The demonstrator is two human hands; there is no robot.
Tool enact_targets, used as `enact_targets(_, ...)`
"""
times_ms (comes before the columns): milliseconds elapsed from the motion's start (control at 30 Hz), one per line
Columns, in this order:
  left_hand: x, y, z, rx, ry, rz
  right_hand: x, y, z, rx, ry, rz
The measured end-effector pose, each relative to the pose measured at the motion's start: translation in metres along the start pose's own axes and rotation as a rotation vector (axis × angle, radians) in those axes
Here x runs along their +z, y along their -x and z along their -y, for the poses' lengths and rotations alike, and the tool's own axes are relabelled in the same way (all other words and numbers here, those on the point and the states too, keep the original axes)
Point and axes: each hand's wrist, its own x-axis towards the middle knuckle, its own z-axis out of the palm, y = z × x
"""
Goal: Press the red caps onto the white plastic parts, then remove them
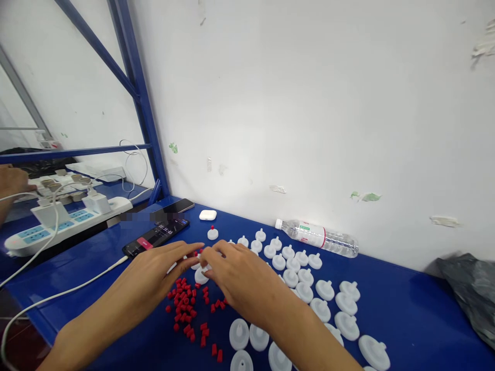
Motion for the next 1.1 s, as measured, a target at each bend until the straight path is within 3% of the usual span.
enact_targets(100, 0.001, 0.010, 0.012, -0.078, -0.054, 0.069, 0.007, 0.000, -0.010, 0.084, 0.043, 0.031)
enact_targets(233, 0.000, 0.025, 0.027, -0.220, -0.088, 0.013, 0.018, 0.002, -0.019, 0.103, 0.048, 0.048)
enact_targets(367, -0.002, 0.028, 0.032, -0.229, -0.090, 0.053, 0.021, 0.004, -0.023, 0.118, 0.074, 0.091)
enact_targets(567, -0.004, 0.022, 0.024, -0.255, -0.096, 0.091, 0.019, 0.007, -0.027, 0.183, 0.134, 0.101)
enact_targets(933, -0.001, 0.012, 0.013, -0.302, -0.198, 0.377, 0.022, 0.006, -0.024, 0.221, 0.124, 0.111)
enact_targets(1100, 0.004, 0.007, 0.012, -0.298, -0.222, 0.398, 0.026, 0.005, -0.027, 0.213, 0.128, 0.111)
